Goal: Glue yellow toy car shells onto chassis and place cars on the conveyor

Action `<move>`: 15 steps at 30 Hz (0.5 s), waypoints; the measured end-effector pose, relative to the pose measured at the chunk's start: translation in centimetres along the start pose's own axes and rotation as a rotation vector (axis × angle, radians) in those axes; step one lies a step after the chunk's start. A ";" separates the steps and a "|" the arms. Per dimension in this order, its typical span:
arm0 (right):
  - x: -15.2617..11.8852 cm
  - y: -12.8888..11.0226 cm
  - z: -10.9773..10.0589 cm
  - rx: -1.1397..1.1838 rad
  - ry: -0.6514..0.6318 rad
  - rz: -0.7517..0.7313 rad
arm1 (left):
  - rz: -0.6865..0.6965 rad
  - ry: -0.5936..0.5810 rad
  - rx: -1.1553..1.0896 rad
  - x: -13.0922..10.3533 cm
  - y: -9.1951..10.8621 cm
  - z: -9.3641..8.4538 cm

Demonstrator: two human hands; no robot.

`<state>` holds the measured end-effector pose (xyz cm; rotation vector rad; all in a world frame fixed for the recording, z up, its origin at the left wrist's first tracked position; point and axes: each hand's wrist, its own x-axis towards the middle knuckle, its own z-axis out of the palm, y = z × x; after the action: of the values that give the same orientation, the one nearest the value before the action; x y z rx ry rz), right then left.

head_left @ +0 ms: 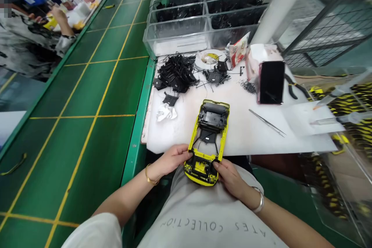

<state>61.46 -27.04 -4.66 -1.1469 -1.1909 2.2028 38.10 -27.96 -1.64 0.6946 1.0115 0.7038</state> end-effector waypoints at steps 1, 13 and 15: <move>0.0 -0.1 0.1 0.002 0.000 -0.014 | 0.012 -0.009 -0.019 0.0 -0.1 0.1; 0.3 -1.8 1.5 -0.128 -0.278 -0.121 | 0.279 -0.162 -0.491 -0.2 -1.1 1.7; 0.2 -2.1 1.4 -0.181 -0.337 -0.147 | 0.359 -0.124 -0.396 -1.0 0.0 1.5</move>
<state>60.09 -26.47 -2.63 -0.7380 -1.5850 2.2689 39.08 -29.05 -0.64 0.5663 0.6107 1.1240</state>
